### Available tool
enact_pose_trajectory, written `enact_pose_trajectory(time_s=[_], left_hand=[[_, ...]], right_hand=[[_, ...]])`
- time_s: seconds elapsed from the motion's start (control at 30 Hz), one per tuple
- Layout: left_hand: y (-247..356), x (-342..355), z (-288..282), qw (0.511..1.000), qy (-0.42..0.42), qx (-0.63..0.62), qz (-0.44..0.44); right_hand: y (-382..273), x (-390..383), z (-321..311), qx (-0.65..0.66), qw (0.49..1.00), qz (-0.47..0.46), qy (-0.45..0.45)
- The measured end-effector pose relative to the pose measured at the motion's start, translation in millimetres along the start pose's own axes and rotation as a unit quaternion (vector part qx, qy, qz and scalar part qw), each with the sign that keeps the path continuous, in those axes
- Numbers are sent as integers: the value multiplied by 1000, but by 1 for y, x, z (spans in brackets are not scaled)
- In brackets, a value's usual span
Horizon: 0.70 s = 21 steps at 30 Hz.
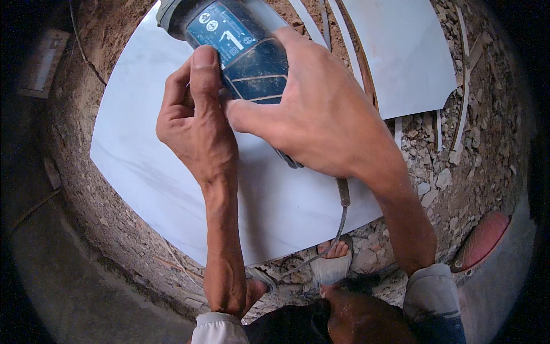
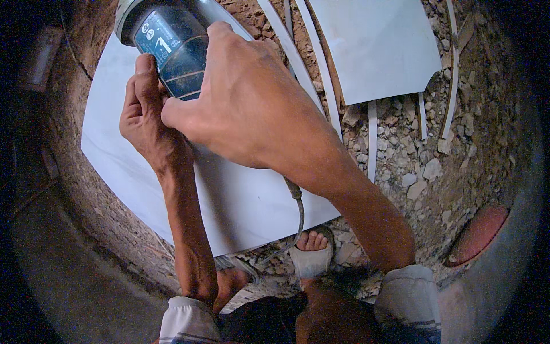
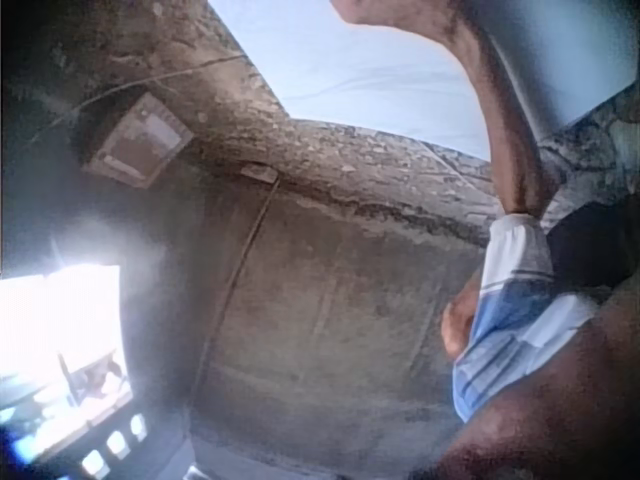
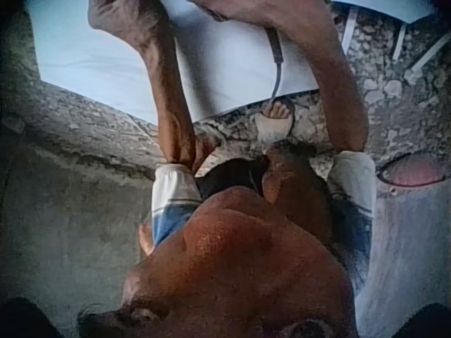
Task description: The person measures a wall section using a tape measure, wipes a tile with a cloth, marks a line on the tile using a straightedge and pen, and then cuts the tile along the marked line using an angle grinder.
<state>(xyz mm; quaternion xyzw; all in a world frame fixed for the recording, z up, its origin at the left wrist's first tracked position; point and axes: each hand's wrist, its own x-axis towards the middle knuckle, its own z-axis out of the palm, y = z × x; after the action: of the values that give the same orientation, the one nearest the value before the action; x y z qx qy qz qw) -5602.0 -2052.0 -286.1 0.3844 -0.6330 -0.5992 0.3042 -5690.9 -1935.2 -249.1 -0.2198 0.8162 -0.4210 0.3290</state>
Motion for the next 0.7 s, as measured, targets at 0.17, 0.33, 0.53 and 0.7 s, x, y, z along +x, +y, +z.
enact_pose_trajectory(time_s=[0.17, 0.33, 0.53, 0.7], left_hand=[[-2, -8, -1, 1000, -3, 8, 0], [-2, -13, -2, 1000, -5, 12, -4], [1, -20, -1, 1000, -5, 18, -10], [-1, -25, -3, 1000, -6, 20, -13]], right_hand=[[3, -8, 0, -3, 1000, 7, 2], [4, -13, -1, 13, 1000, 12, -8], [7, -20, -1, 22, 1000, -15, 16], [-12, -25, -23, 43, 998, 21, -29]])
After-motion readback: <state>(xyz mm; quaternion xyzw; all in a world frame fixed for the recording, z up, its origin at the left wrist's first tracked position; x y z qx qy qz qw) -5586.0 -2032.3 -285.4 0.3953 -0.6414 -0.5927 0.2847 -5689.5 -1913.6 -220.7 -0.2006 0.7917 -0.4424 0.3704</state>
